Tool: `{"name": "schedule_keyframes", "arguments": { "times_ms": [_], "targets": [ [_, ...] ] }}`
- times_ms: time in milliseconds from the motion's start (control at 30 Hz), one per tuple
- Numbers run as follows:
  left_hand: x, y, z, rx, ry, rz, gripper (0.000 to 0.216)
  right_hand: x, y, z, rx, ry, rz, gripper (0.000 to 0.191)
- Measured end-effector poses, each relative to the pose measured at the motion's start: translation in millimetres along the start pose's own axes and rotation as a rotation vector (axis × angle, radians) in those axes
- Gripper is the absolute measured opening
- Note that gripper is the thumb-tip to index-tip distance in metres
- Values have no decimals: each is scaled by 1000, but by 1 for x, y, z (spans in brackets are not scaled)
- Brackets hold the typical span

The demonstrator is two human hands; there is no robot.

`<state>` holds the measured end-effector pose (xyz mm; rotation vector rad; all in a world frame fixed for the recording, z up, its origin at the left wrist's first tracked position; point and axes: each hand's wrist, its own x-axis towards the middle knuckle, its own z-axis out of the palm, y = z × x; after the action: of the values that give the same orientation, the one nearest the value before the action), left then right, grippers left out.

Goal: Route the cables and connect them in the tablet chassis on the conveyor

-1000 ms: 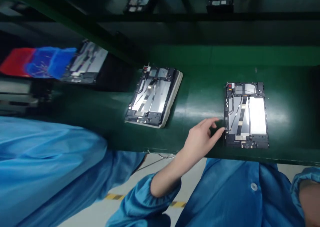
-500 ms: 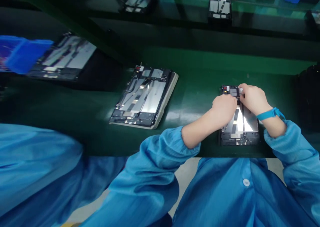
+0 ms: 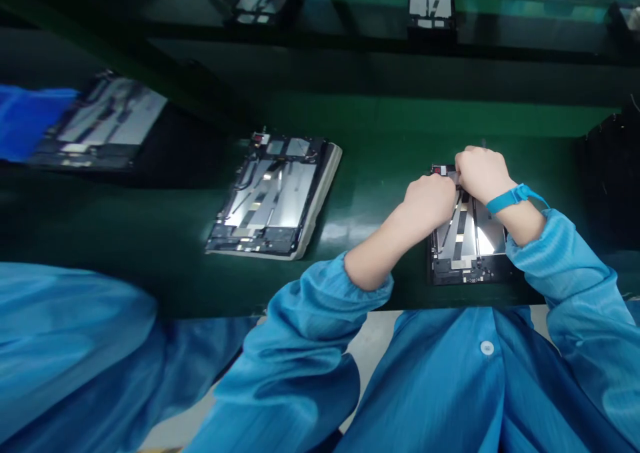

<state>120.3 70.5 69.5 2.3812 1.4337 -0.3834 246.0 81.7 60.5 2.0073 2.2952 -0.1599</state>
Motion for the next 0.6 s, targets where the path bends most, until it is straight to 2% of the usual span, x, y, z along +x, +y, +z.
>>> {"name": "schedule_keyframes", "arguments": {
  "times_ms": [133,267,433,500,600],
  "targets": [
    [-12,-26,8,-104,35,-57,23,-11,0,11,92,94,29,32],
    [-34,-54,35,-308,118,-231,17,-17,4,30,306,210,35,31],
    [-40,-62,58,-289,84,-353,10,-10,10,54,567,356,14,19],
    [-35,-60,59,-297,153,-333,13,-8,11,59,569,386,25,19],
    [-21,-60,57,-530,354,-191,16,-13,9,61,487,410,-2,21]
  ]
}}
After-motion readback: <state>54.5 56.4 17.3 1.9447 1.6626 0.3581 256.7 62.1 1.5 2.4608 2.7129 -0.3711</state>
